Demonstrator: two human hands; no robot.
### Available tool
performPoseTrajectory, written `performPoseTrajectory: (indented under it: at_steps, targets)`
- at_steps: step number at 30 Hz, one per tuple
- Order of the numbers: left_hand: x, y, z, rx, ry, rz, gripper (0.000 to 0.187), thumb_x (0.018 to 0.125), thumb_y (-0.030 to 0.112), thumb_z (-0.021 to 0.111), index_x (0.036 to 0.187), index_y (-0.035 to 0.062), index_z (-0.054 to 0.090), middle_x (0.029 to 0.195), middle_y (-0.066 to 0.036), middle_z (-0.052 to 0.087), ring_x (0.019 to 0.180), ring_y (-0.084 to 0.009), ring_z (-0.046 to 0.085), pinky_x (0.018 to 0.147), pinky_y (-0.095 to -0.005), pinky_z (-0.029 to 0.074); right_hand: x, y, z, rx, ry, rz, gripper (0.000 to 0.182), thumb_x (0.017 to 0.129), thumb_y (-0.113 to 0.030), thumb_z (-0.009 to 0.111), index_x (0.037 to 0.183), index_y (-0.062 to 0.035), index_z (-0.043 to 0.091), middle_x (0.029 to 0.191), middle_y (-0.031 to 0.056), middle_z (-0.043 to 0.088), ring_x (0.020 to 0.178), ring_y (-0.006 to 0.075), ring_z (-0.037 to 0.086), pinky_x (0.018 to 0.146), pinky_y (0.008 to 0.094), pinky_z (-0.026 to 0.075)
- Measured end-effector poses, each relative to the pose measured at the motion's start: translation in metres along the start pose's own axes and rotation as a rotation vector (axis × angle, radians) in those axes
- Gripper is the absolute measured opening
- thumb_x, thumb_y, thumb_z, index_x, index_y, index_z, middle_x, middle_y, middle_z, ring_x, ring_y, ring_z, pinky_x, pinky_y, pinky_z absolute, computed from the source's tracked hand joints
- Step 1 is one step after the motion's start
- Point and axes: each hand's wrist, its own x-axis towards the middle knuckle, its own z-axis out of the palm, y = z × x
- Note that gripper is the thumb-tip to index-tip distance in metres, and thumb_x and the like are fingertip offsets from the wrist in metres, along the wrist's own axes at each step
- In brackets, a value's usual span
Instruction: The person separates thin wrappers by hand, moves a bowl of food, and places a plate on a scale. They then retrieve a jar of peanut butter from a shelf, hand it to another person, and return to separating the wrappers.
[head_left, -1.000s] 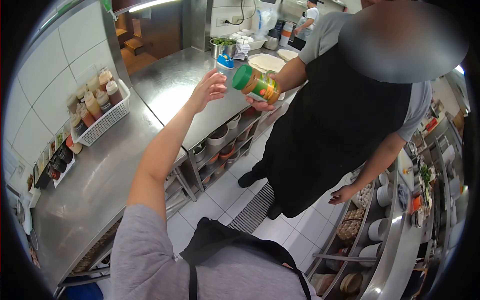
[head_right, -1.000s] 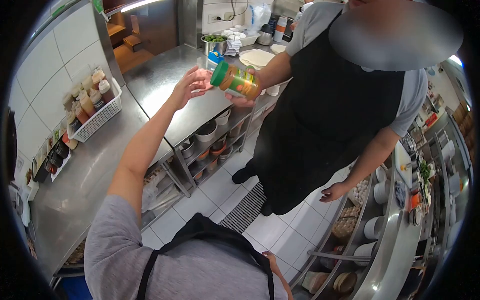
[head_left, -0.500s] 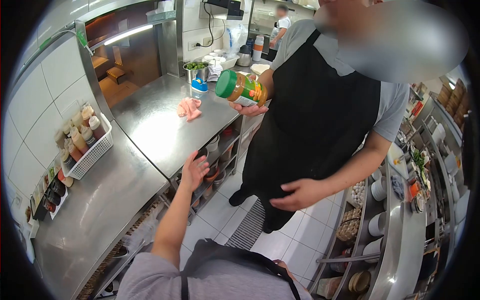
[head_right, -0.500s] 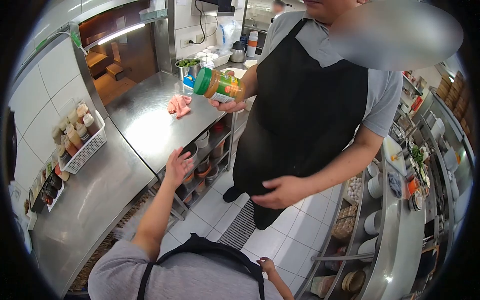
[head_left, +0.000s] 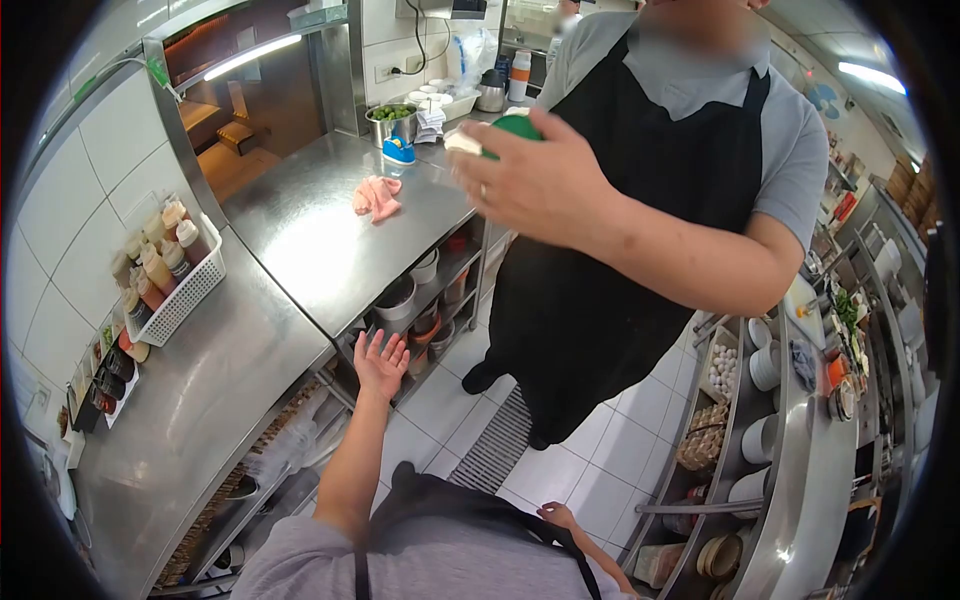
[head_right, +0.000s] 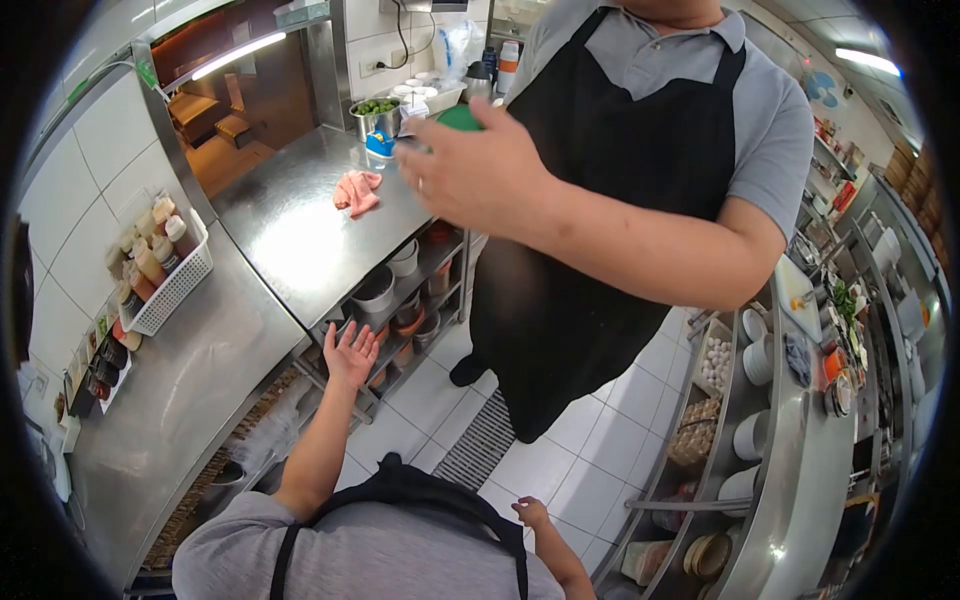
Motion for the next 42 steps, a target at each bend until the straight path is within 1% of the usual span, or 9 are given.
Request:
performPoseTrajectory:
  at_steps: [3, 5, 6, 9, 10, 14, 19, 24, 42]
  targets:
    - [-0.004, -0.005, 0.004, -0.013, -0.016, -0.022, 0.057, 0.075, 0.048, 0.054, 0.117, 0.0113, 0.04, 0.105, -0.011, 0.048, 0.088, -0.0217, 0.05, 0.078, -0.0354, 0.042, 0.003, 0.009, 0.006, 0.004, 0.001, -0.005, 0.045, 0.072, -0.034, 0.063, 0.105, -0.005, 0.056, 0.06, 0.0089, 0.059, 0.052, 0.0172, 0.057, 0.05, 0.0274, 0.048]
    - [-0.009, -0.008, 0.01, -0.019, -0.016, -0.028, 0.058, 0.075, 0.048, 0.054, 0.118, 0.0111, 0.04, 0.105, -0.011, 0.049, 0.088, -0.0216, 0.05, 0.078, -0.0355, 0.042, 0.011, 0.024, 0.013, -0.267, 0.018, -0.299, 0.038, 0.074, -0.032, 0.06, 0.106, -0.0112, 0.057, 0.077, 0.0102, 0.062, 0.062, 0.0202, 0.061, 0.059, 0.0289, 0.05]
    - [-0.011, -0.008, 0.012, -0.027, -0.024, -0.034, 0.055, 0.075, 0.047, 0.054, 0.115, 0.0103, 0.042, 0.104, -0.011, 0.049, 0.088, -0.0212, 0.05, 0.077, -0.0347, 0.043, 0.006, 0.018, 0.01, -0.32, -0.061, -0.202, 0.029, 0.076, -0.028, 0.055, 0.104, -0.0208, 0.059, 0.103, 0.0082, 0.058, 0.077, 0.0213, 0.061, 0.071, 0.0298, 0.049]
    - [-0.015, -0.006, 0.016, -0.037, -0.028, -0.042, 0.052, 0.076, 0.045, 0.054, 0.112, 0.0093, 0.044, 0.102, -0.011, 0.05, 0.087, -0.0208, 0.051, 0.077, -0.0341, 0.043, 0.012, 0.018, 0.017, -0.197, -0.08, 0.059, 0.026, 0.077, -0.026, 0.053, 0.102, -0.0278, 0.06, 0.11, 0.0035, 0.055, 0.081, 0.0187, 0.061, 0.075, 0.0297, 0.048]
    - [-0.015, -0.005, 0.017, -0.04, -0.042, -0.047, 0.052, 0.076, 0.045, 0.054, 0.112, 0.0093, 0.045, 0.102, -0.011, 0.05, 0.087, -0.0208, 0.051, 0.077, -0.0342, 0.043, 0.016, 0.034, 0.02, -0.391, 0.03, -0.351, 0.029, 0.075, -0.031, 0.056, 0.101, -0.0198, 0.061, 0.085, 0.0066, 0.063, 0.067, 0.0176, 0.062, 0.067, 0.0291, 0.049]
    - [-0.015, 0.001, 0.015, -0.056, -0.079, -0.066, 0.05, 0.076, 0.044, 0.053, 0.112, 0.0092, 0.046, 0.103, -0.01, 0.051, 0.088, -0.0205, 0.051, 0.077, -0.0344, 0.043, 0.04, 0.053, 0.022, -0.395, 0.011, -0.4, 0.041, 0.07, -0.038, 0.062, 0.098, -0.0081, 0.06, 0.057, 0.0089, 0.059, 0.053, 0.0174, 0.06, 0.056, 0.0283, 0.05]
    - [-0.01, 0.012, 0.014, -0.068, -0.08, -0.096, 0.049, 0.077, 0.044, 0.053, 0.111, 0.0098, 0.047, 0.103, -0.009, 0.051, 0.088, -0.0201, 0.051, 0.076, -0.0339, 0.043, 0.029, 0.036, 0.02, -0.257, 0.058, -0.344, 0.039, 0.071, -0.035, 0.062, 0.098, -0.007, 0.059, 0.057, 0.0084, 0.059, 0.049, 0.0167, 0.058, 0.05, 0.0289, 0.048]
    - [0.003, 0.029, 0.018, -0.019, -0.099, -0.148, 0.048, 0.078, 0.044, 0.051, 0.112, 0.0108, 0.047, 0.102, -0.007, 0.052, 0.087, -0.0193, 0.051, 0.076, -0.0327, 0.043, 0.003, -0.011, 0.033, 0.135, 0.142, 0.042, 0.041, 0.073, -0.035, 0.062, 0.101, -0.0066, 0.058, 0.057, 0.0086, 0.059, 0.047, 0.0158, 0.056, 0.048, 0.0282, 0.047]
    - [-0.013, 0.117, -0.033, 0.079, -0.13, -0.229, 0.041, 0.08, 0.041, 0.048, 0.109, 0.0122, 0.048, 0.097, -0.005, 0.054, 0.083, -0.0183, 0.052, 0.073, -0.0325, 0.043, -0.02, -0.104, 0.137, -0.303, -0.082, -0.057, 0.037, 0.075, -0.043, 0.054, 0.092, -0.0104, 0.063, 0.073, 0.0085, 0.063, 0.065, 0.024, 0.061, 0.062, 0.0332, 0.048]
